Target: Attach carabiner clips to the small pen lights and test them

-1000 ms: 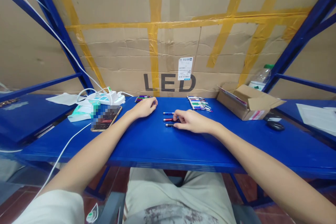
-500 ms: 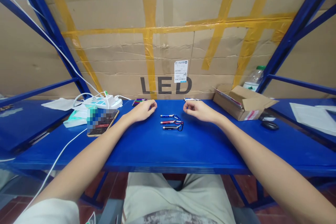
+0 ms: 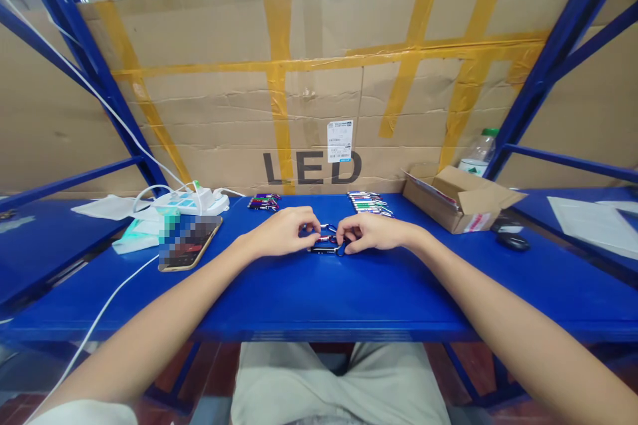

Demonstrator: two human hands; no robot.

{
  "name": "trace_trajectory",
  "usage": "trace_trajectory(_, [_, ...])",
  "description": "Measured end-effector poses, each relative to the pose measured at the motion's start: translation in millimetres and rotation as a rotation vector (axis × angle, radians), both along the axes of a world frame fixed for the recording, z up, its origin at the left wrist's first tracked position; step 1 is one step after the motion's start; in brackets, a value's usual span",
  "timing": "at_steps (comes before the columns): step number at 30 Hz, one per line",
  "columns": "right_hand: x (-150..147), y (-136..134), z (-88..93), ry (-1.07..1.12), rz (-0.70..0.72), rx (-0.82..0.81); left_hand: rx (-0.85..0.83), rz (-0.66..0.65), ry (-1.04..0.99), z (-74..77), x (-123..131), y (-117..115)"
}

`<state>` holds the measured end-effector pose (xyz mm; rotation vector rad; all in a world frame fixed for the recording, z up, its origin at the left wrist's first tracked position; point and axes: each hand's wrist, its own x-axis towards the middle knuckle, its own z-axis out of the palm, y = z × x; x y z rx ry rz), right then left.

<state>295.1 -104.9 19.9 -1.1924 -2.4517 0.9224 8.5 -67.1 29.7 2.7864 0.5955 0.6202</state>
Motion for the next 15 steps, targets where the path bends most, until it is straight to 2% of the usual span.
trace_trajectory(3, [-1.6, -1.4, -0.1, -0.004, 0.005, -0.009, -0.006, -0.028, 0.114, 0.8, 4.8, -8.9])
trace_trajectory(7, [-3.6, -2.9, -0.3, -0.003, 0.022, -0.016, -0.005, -0.031, 0.205, -2.4, 8.9, -9.6])
trace_trajectory(15, [-3.1, -2.9, -0.9, -0.034, 0.036, -0.018, 0.012, -0.068, 0.217, -4.8, 12.2, -11.5])
